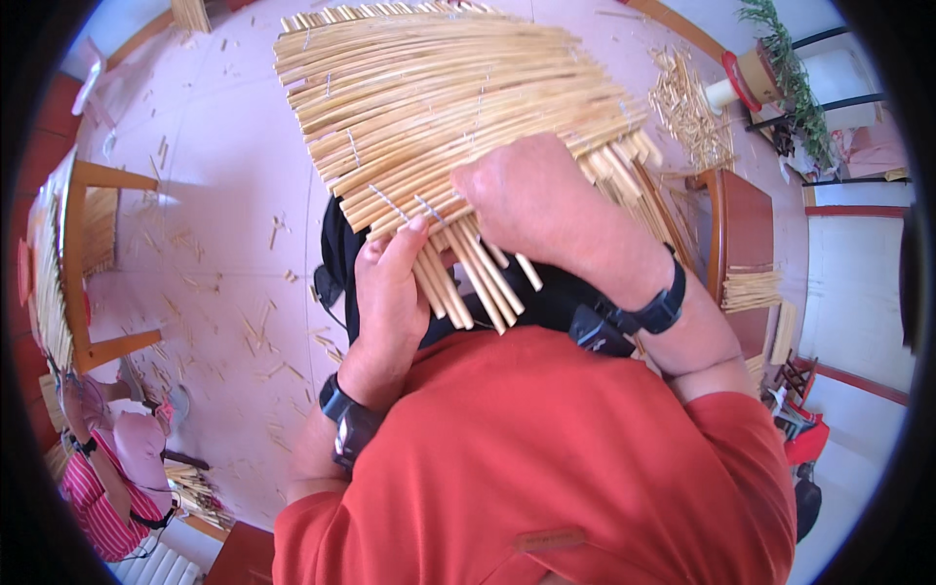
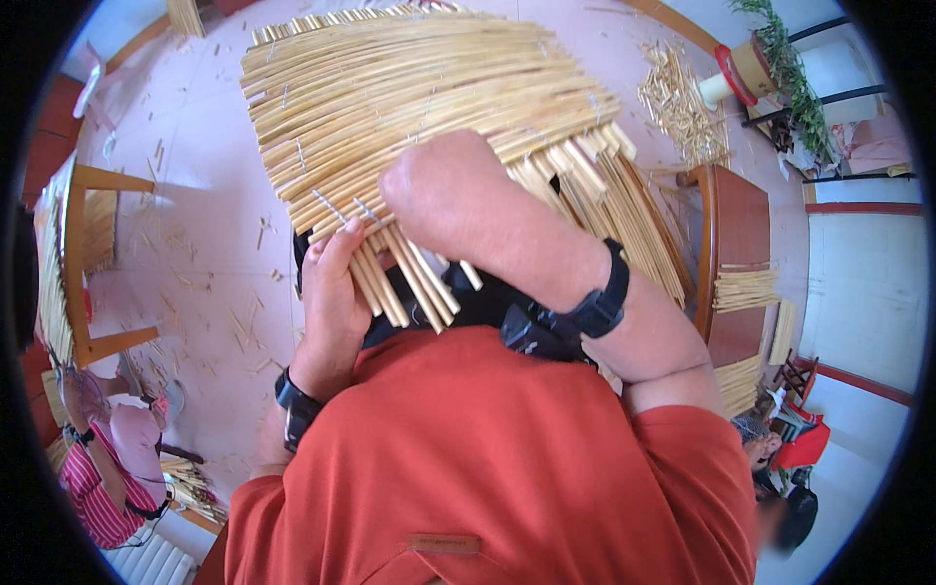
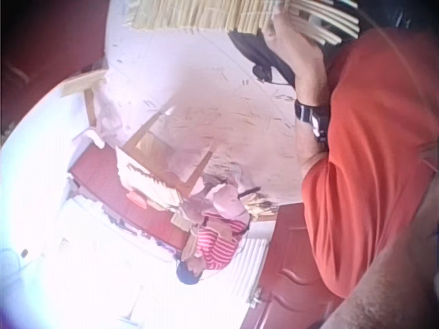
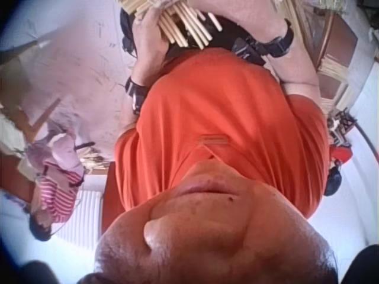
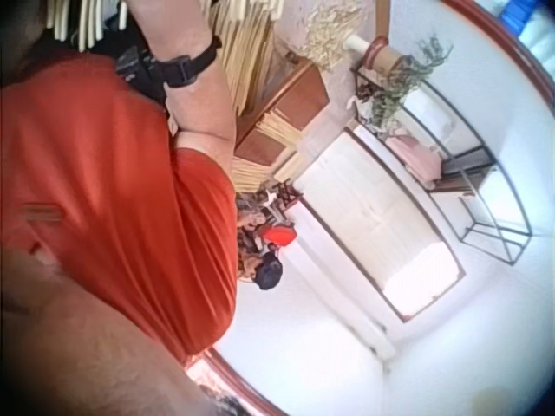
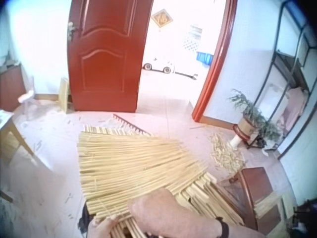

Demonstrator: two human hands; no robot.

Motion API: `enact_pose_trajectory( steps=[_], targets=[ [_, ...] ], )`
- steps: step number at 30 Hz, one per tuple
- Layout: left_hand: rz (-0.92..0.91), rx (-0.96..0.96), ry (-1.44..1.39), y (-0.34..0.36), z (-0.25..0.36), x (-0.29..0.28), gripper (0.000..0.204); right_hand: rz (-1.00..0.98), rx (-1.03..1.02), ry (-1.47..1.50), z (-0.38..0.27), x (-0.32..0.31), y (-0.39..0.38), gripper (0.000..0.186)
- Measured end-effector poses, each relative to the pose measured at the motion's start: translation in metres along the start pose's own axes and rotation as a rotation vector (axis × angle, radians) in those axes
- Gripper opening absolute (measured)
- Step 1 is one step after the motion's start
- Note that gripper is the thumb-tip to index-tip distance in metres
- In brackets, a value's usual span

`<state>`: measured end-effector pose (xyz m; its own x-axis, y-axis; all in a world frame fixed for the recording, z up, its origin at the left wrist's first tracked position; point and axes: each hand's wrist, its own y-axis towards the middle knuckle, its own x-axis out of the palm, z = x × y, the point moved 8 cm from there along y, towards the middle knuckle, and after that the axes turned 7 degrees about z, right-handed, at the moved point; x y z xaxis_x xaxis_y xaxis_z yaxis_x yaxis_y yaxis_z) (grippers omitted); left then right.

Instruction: Weaving and tying together thin bamboo or wooden sticks using string to create a mat or screen.

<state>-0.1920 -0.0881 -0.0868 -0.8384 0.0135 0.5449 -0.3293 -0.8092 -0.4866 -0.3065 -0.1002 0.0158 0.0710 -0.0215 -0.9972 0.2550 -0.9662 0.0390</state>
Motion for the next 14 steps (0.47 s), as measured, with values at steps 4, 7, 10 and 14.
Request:
enact_pose_trajectory(
  steps=[4, 7, 10, 14],
  targets=[
    [0.024, 0.234, 0.138, -0.028, 0.046, 0.006, 0.029, 0.239, -0.027, 0.068, -0.018, -0.049, -0.016, 0.006],
    [0.014, 0.469, 0.321, -0.054, 0.093, 0.017, 0.029, 0.336, -0.020, 0.114, -0.030, -0.082, -0.026, 0.006],
    [0.030, 0.888, 0.760, -0.107, 0.152, 0.058, 0.028, 0.563, 0.103, 0.368, -0.025, -0.117, -0.041, 0.007],
    [-0.003, 1.422, 1.168, -0.164, 0.165, 0.118, 0.034, 0.809, -0.005, 0.399, -0.028, -0.134, -0.057, 0.011]
  ],
)
